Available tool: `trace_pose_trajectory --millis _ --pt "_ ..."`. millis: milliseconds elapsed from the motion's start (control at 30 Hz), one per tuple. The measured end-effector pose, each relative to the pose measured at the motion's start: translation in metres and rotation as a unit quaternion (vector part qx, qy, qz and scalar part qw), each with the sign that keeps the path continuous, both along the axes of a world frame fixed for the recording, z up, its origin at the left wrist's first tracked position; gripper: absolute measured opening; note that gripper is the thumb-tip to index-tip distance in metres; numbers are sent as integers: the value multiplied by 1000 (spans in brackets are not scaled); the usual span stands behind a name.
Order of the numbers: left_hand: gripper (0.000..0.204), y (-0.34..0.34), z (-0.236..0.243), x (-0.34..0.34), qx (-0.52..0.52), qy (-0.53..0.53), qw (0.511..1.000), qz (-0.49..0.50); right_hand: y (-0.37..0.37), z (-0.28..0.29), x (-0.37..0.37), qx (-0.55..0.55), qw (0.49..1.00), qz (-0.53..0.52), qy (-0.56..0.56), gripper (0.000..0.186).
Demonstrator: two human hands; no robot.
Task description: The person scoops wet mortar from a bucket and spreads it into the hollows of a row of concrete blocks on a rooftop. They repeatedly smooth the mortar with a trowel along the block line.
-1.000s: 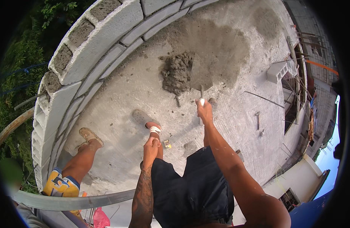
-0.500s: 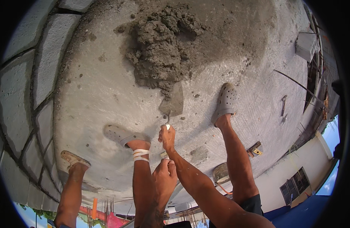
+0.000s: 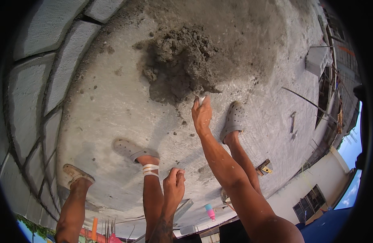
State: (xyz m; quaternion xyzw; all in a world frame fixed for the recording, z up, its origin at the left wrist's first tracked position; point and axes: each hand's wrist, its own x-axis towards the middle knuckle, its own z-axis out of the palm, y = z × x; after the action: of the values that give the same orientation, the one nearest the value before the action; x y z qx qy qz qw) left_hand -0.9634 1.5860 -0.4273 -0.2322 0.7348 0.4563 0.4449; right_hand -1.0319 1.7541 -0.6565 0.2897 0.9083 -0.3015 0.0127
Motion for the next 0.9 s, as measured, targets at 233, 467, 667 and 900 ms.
trace_pose_trajectory --millis 233,467,667,900 --pt "9 10 -21 26 25 24 998 55 6 66 -28 -184 971 -59 -143 43" --pt "9 28 -53 57 34 34 996 69 37 62 22 -288 909 -140 -267 41" --pt "9 27 -51 59 38 -1 997 62 69 54 136 -230 887 -231 -326 38" --pt "11 36 -52 66 66 -5 996 59 91 -74 -26 -285 937 60 -194 26"
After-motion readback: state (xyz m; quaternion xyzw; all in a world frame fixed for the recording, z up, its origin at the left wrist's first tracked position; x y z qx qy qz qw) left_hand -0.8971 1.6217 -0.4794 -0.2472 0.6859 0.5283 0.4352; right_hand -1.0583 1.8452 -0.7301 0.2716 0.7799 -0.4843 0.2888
